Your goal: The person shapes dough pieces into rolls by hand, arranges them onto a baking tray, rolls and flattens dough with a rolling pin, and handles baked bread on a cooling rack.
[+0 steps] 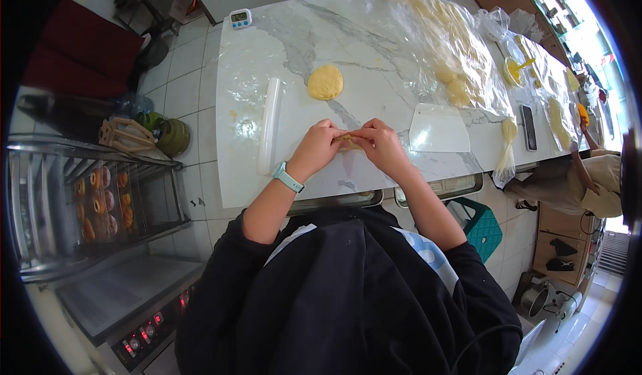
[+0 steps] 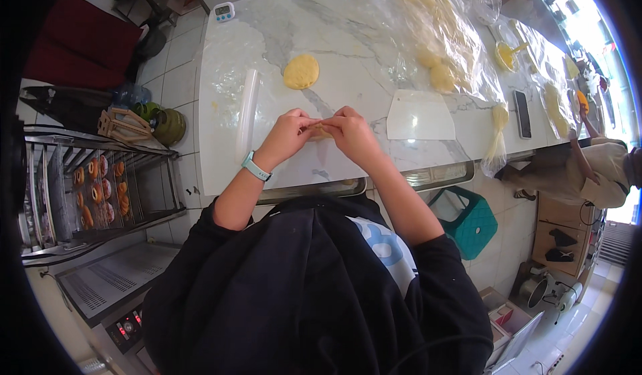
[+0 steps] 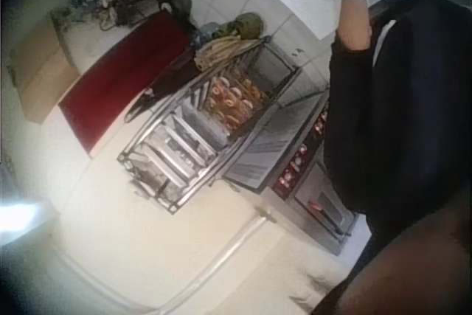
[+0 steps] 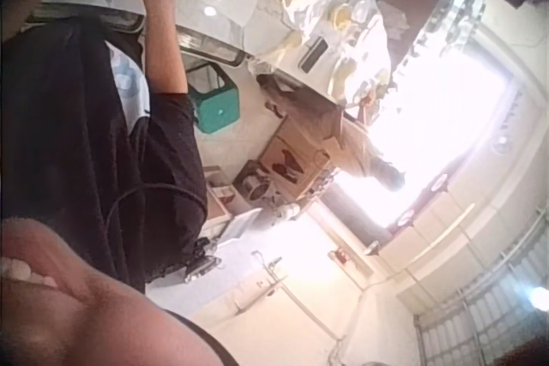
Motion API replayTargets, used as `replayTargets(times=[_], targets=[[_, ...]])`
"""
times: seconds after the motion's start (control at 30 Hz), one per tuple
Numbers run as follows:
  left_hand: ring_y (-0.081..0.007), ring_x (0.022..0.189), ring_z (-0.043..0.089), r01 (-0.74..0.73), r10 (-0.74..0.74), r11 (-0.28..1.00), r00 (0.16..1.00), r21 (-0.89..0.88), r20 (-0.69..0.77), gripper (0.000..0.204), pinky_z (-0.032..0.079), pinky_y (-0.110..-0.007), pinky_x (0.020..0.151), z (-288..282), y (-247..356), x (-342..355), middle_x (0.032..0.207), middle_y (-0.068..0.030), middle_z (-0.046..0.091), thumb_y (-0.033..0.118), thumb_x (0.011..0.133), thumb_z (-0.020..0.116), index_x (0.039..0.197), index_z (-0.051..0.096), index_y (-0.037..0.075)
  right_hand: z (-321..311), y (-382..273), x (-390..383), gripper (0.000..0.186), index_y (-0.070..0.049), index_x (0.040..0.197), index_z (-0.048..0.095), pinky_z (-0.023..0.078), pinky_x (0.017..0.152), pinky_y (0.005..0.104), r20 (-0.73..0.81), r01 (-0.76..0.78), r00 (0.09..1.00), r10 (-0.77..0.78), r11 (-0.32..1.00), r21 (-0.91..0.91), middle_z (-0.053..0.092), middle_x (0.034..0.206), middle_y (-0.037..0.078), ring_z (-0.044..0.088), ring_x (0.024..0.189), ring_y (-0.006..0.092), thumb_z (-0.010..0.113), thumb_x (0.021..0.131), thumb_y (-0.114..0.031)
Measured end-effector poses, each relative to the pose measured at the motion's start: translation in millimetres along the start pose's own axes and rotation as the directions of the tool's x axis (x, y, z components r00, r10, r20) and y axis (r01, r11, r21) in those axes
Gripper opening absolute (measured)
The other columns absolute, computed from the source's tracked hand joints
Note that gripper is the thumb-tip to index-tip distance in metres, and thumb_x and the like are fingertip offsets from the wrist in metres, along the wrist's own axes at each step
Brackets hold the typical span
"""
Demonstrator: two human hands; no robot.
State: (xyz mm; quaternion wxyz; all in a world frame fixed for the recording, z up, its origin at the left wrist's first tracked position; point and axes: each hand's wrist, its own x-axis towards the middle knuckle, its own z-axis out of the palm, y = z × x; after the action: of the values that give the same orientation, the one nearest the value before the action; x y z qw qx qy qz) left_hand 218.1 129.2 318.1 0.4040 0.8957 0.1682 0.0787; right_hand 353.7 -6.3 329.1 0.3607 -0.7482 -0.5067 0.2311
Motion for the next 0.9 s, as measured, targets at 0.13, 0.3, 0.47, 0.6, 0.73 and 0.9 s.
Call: replayTargets(times=[0.13,0.3,0.47,0.6,0.73,0.9], targets=[[-0.0211,0.081,0.059,-0.037,0.034,0.999,0.995,-0.025,-0.095,0.042,0.05,-0.031,0.073,5,11,-8,0.089,-0.0118,0.057,0.003,0.075,0.069,0.117,0.06,0.003,0,-5,-6,0.028,-0.007,0.106,0.067,0.049,0.073,0.0351,-0.033,0.061,0.998,-0.061,0.998,0.008,0.056,0.098,0.014,0.06,0.082,0.0284,0.064,0.078,-0.004],[-0.0237,0.085,0.058,-0.06,0.056,0.998,0.992,-0.033,-0.111,0.028,0.049,-0.033,0.073,9,5,-11,0.092,-0.0135,0.058,0.004,0.079,0.064,0.107,0.066,0.003,0,0,-5,0.03,-0.008,0.107,0.067,0.049,0.071,0.0338,-0.026,0.074,0.997,-0.074,0.997,0.0,0.059,0.099,0.012,0.06,0.079,0.0257,0.065,0.078,-0.002],[-0.028,0.078,0.06,-0.026,0.029,0.999,0.992,0.027,-0.126,0.025,0.05,-0.034,0.071,8,10,-8,0.089,-0.014,0.06,0.001,0.077,0.064,0.101,0.068,0.003,0,1,-3,0.027,-0.006,0.104,0.068,0.05,0.073,0.0347,-0.032,0.045,0.999,-0.045,0.999,0.022,0.059,0.102,0.013,0.062,0.08,0.0283,0.063,0.078,-0.002],[-0.0276,0.072,0.061,0.008,-0.006,1.0,0.986,0.012,-0.166,0.02,0.05,-0.034,0.067,10,10,-9,0.085,-0.0137,0.061,0.002,0.076,0.066,0.096,0.07,0.003,-2,-10,-6,0.02,-0.004,0.095,0.071,0.05,0.07,0.0352,-0.067,0.04,0.997,-0.028,0.983,0.181,0.062,0.092,0.012,0.062,0.078,0.0283,0.063,0.077,-0.001],[-0.0255,0.069,0.061,0.004,-0.026,0.994,0.978,-0.109,-0.207,0.016,0.05,-0.033,0.064,16,12,-5,0.083,-0.0136,0.062,0.004,0.076,0.068,0.091,0.07,0.002,1,0,-2,0.021,-0.004,0.095,0.07,0.051,0.07,0.0345,-0.127,0.124,0.985,-0.121,0.992,0.019,0.063,0.089,0.011,0.063,0.077,0.0279,0.062,0.077,-0.001],[-0.025,0.068,0.062,-0.026,0.029,1.0,0.975,0.016,-0.218,0.011,0.051,-0.032,0.063,19,13,-2,0.081,-0.0137,0.061,0.004,0.077,0.067,0.087,0.069,-0.001,2,-2,-5,0.016,-0.003,0.09,0.07,0.051,0.069,0.0362,-0.107,0.057,0.993,-0.051,0.997,0.057,0.063,0.088,0.013,0.063,0.076,0.0298,0.061,0.077,-0.004]])
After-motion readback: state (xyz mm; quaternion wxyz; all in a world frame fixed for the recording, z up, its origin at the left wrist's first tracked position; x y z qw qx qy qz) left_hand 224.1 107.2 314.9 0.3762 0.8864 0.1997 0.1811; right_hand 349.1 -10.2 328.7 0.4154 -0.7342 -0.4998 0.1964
